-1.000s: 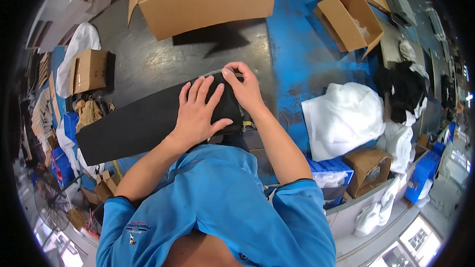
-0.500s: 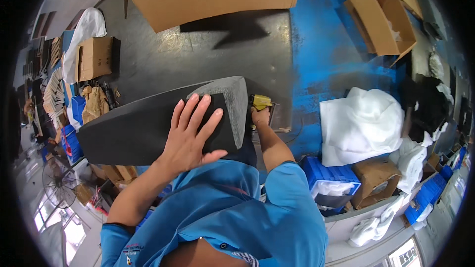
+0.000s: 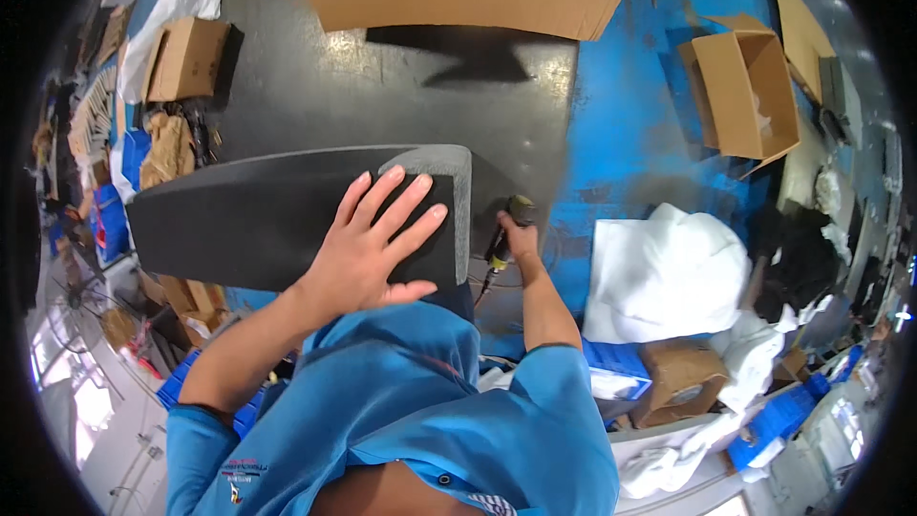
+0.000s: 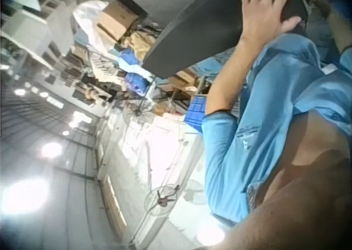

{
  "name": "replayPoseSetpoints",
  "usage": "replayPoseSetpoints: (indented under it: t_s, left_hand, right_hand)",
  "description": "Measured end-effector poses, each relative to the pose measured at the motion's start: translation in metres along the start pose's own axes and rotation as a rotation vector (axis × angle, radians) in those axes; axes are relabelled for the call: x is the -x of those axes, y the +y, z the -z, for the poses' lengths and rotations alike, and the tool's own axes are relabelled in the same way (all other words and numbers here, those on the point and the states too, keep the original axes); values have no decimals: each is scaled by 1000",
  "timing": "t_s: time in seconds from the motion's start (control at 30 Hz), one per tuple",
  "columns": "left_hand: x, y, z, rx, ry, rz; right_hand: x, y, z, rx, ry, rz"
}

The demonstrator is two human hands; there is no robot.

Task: The person uses a pneumatic staple gun to attach a black carpet piece to a gray carpet base on a workbench. They repeatedly staple along the edges, adjust the carpet, and flip the assembly to continue fastening.

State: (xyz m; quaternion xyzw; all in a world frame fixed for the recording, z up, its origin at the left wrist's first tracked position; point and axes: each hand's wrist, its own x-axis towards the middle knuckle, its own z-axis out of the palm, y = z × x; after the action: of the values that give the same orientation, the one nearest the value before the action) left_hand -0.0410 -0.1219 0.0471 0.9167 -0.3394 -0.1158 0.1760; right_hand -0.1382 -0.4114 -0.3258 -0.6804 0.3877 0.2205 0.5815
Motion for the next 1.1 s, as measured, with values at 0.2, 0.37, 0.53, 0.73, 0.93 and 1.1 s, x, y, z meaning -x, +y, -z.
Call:
replayPoseSetpoints:
  t_s: [0.2, 0.37, 0.53, 0.73, 0.93, 1.1]
  left_hand:
    - [3, -2, -4, 127, 95, -8]
    - [3, -1, -9, 140, 154, -29]
    - [7, -4, -11, 149, 170, -21]
    - [9, -5, -15, 182, 180, -5]
    - [10, -5, -18, 208, 203, -3]
    - [9, -6, -18, 206, 211, -6]
  right_hand:
    - [158, -222, 135, -48, -304, 337]
    - [253, -375, 101, 895, -305, 1021]
    - [268, -426, 57, 1086, -540, 968]
    - [266, -445, 38, 1188, -580, 785]
    - [265, -456, 32, 1228, -631, 756]
    - [268, -460, 24, 1253, -639, 776]
